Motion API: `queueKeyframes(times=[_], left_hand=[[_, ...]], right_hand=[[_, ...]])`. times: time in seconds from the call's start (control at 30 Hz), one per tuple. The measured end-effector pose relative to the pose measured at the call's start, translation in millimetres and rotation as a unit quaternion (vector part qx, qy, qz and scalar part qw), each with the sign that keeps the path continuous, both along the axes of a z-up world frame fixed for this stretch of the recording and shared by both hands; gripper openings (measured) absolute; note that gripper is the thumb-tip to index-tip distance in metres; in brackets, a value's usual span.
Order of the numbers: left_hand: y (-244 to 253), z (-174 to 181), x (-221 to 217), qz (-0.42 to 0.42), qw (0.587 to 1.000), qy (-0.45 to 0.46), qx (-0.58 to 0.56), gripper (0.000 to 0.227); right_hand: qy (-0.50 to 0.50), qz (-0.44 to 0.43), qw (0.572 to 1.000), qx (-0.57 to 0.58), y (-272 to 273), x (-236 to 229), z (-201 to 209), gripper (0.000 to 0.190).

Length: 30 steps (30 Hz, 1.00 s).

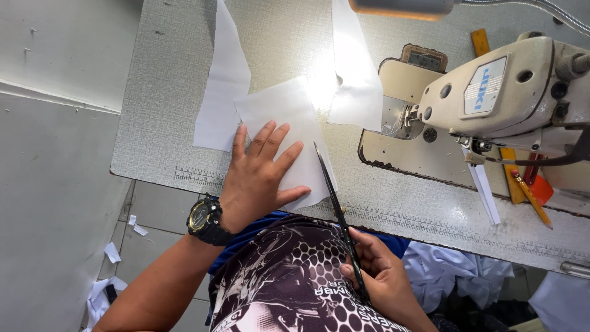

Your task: Cutting long strips of white fabric into smaller rectangular pieces using scissors on a sewing table.

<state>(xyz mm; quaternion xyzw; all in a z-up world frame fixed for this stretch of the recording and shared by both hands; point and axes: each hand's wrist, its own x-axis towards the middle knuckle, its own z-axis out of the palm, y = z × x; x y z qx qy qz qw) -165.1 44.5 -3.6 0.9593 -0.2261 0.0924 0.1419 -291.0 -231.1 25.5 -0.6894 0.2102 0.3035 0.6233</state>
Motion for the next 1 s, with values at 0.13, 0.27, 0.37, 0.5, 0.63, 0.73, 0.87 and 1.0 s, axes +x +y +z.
queueKeyframes(times=[0.13,0.27,0.37,0.5,0.63,0.73,0.87,1.0], left_hand=[[-2,2,-7,-0.005,1.000,0.005,0.003,0.076],[-4,0,-14,-0.006,1.000,0.015,0.002,0.078],[-5,0,-16,-0.007,1.000,0.019,0.001,0.077],[-5,2,-19,-0.008,1.000,0.013,0.000,0.078],[-5,0,-19,-0.006,1.000,0.020,-0.007,0.078],[-6,-4,-17,0.003,0.999,0.028,-0.017,0.081],[-8,-3,-15,0.004,0.999,0.027,-0.018,0.080],[-8,-4,-15,0.003,1.000,0.018,-0.014,0.080]], right_hand=[[0.005,0.004,0.999,-0.032,8,10,7,0.067],[-0.030,-0.001,0.999,0.021,13,13,1,0.067],[-0.025,0.016,0.999,0.012,12,13,6,0.068],[0.001,0.002,1.000,-0.010,16,18,14,0.067],[-0.015,0.005,1.000,0.004,15,18,8,0.066],[-0.006,0.011,1.000,-0.006,13,15,7,0.068],[-0.022,-0.001,1.000,0.006,13,11,-3,0.068],[-0.061,0.017,0.998,0.006,13,5,-13,0.066]])
